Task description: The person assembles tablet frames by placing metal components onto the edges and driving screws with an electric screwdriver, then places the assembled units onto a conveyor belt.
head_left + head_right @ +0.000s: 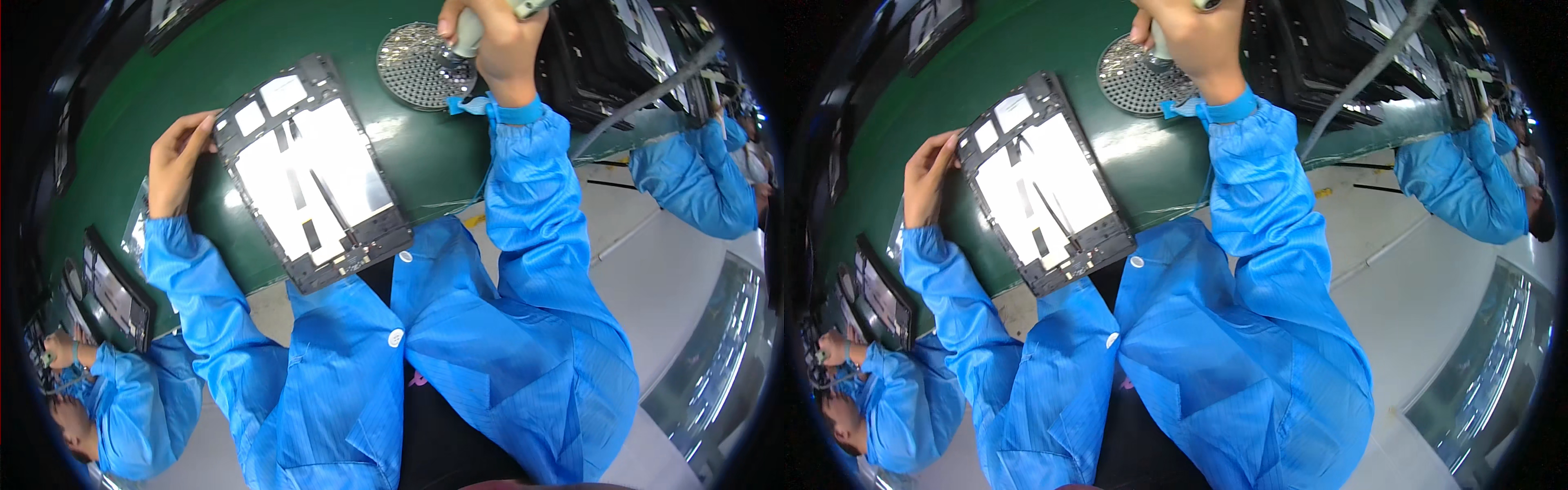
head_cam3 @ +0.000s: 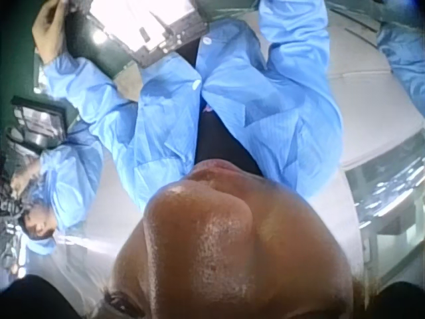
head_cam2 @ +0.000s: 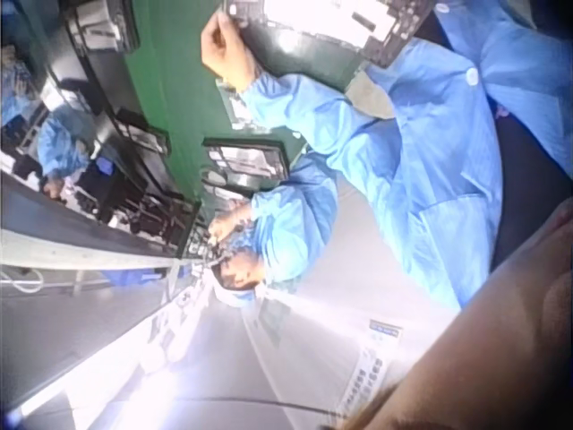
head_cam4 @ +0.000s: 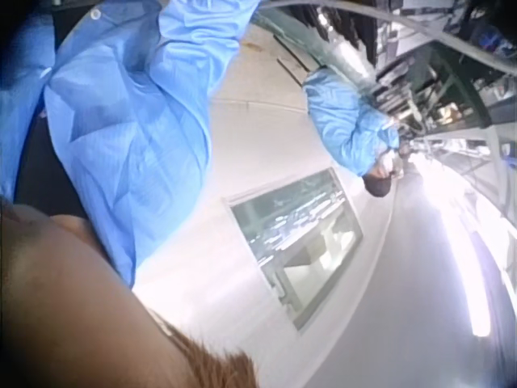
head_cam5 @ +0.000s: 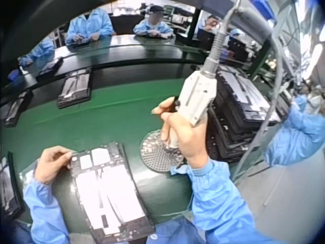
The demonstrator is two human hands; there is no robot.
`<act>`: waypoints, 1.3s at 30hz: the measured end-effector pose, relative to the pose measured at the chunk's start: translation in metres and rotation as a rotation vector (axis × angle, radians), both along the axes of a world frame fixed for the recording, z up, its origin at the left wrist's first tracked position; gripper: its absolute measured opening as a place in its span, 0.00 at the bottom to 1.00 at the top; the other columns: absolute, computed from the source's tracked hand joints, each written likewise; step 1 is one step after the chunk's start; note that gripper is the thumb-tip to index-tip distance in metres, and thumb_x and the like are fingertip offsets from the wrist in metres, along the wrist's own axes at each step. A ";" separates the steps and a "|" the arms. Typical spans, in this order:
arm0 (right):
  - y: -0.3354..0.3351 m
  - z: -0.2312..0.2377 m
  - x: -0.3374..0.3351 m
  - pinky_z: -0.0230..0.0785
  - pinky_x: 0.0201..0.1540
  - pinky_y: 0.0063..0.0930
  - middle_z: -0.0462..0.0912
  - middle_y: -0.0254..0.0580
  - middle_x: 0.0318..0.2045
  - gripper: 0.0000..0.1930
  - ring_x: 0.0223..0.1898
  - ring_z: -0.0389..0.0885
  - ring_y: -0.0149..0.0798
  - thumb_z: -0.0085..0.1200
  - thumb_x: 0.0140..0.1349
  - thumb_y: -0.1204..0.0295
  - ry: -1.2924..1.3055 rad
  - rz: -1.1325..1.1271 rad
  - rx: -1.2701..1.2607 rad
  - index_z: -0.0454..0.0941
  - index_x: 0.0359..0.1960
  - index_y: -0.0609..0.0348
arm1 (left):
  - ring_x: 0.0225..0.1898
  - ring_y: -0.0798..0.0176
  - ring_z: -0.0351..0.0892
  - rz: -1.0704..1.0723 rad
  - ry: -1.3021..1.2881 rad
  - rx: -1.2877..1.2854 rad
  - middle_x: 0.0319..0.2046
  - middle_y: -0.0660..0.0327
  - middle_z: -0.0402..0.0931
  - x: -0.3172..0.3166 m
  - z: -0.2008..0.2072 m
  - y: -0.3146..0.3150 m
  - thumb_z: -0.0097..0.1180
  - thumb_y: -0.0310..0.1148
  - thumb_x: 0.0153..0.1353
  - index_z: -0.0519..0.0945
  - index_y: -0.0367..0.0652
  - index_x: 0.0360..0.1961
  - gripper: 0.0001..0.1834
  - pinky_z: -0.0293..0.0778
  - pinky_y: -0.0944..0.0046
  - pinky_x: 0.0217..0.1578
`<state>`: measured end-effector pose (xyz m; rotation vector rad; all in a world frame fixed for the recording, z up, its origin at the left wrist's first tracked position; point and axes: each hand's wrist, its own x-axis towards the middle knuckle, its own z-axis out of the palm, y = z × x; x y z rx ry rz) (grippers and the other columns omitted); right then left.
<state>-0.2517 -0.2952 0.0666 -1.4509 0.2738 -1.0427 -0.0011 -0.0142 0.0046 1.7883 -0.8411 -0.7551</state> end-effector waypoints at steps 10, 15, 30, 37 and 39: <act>-0.012 -0.014 -0.003 0.71 0.19 0.22 0.83 0.48 0.28 0.08 0.16 0.76 0.31 0.49 0.58 0.80 0.025 0.001 -0.013 0.78 0.38 0.71 | 0.32 0.74 0.71 0.071 0.011 -0.014 0.35 0.64 0.80 -0.012 -0.003 -0.002 0.58 0.31 0.66 0.83 0.34 0.46 0.12 0.69 0.73 0.39; -0.013 -0.010 -0.005 0.68 0.18 0.21 0.78 0.41 0.17 0.08 0.14 0.74 0.30 0.49 0.58 0.79 0.094 -0.019 -0.068 0.80 0.30 0.71 | 0.31 0.75 0.71 0.046 0.034 -0.002 0.33 0.65 0.80 -0.006 -0.007 -0.001 0.59 0.32 0.66 0.84 0.35 0.47 0.13 0.69 0.74 0.36; -0.017 -0.021 0.001 0.66 0.16 0.21 0.77 0.41 0.16 0.08 0.13 0.73 0.31 0.49 0.58 0.78 0.052 -0.022 -0.086 0.79 0.30 0.71 | 0.32 0.75 0.69 0.047 -0.037 0.045 0.31 0.66 0.77 -0.012 0.002 0.001 0.57 0.36 0.68 0.83 0.34 0.49 0.16 0.68 0.74 0.37; -0.016 -0.020 0.001 0.66 0.16 0.22 0.77 0.41 0.16 0.07 0.13 0.73 0.31 0.49 0.58 0.80 0.019 -0.026 -0.085 0.79 0.30 0.72 | 0.34 0.74 0.71 0.036 -0.029 0.039 0.35 0.65 0.79 -0.008 0.000 0.001 0.56 0.35 0.68 0.82 0.35 0.50 0.16 0.69 0.73 0.41; -0.016 -0.020 0.000 0.66 0.16 0.22 0.77 0.42 0.16 0.06 0.13 0.73 0.31 0.49 0.58 0.80 0.014 -0.027 -0.078 0.79 0.30 0.72 | 0.35 0.74 0.72 0.026 -0.023 0.055 0.38 0.65 0.80 -0.006 -0.001 0.001 0.56 0.35 0.68 0.82 0.36 0.51 0.16 0.70 0.73 0.42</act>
